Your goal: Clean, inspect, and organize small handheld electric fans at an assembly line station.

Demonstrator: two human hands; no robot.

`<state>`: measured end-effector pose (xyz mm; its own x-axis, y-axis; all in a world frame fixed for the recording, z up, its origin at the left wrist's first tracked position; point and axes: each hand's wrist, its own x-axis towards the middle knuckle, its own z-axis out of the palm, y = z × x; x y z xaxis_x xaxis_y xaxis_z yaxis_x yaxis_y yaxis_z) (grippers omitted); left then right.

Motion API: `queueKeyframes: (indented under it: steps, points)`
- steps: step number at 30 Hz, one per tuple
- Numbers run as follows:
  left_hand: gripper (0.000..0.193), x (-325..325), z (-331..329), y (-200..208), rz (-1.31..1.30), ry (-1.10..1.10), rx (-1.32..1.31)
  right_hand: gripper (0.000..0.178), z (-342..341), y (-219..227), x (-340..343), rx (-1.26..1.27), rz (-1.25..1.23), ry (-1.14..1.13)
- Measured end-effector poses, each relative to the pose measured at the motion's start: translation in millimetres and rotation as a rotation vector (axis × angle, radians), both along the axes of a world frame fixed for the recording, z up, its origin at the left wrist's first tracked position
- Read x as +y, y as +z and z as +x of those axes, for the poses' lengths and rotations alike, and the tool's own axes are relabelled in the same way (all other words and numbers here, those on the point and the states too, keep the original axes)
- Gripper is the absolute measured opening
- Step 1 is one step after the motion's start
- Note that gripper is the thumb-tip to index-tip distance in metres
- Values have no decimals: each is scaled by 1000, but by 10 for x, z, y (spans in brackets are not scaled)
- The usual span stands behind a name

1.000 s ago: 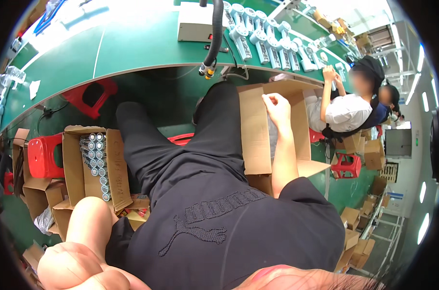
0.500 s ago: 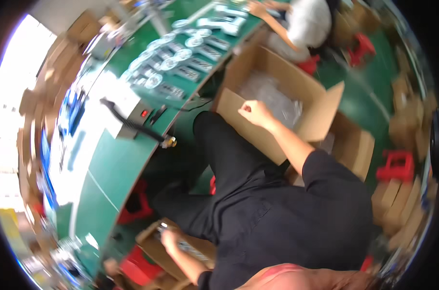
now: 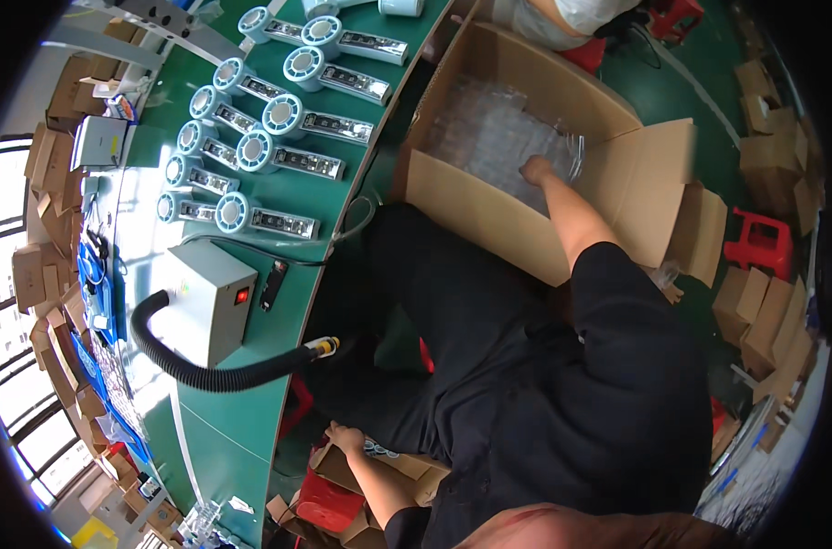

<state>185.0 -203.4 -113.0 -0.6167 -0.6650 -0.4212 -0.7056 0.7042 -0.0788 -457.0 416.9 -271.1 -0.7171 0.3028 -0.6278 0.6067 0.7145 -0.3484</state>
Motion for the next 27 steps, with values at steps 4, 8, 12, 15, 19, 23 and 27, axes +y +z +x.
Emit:
queueKeyframes:
  steps: [4, 8, 12, 15, 19, 23, 27]
  points:
    - [24, -121, -86, -120, 82, 286, 352, 46, -132, -103, 433, 69, 291, 349]
    - [27, 376, -195, 26, -79, 611, 632, 50, -43, 23, -261, 92, 321, 487]
    - [54, 545, -1429, 458, -271, 661, 464, 42, 693, 966, 87, 3, 196, 574]
    - [65, 537, -969, 276, -344, 635, 527, 48, 463, 1692, -885, -70, 20, 865]
    - [97, 610, -1423, 285, -148, 858, 295, 47, 446, 1205, -1227, 21, -84, 1077]
    - [67, 565, -1007, 349, -166, 867, 502, 45, 622, 861, -1040, 108, -133, 1026]
    - [46, 559, -295, 333, 327, 1105, 1038, 44, 1125, 698, -622, 139, -153, 924]
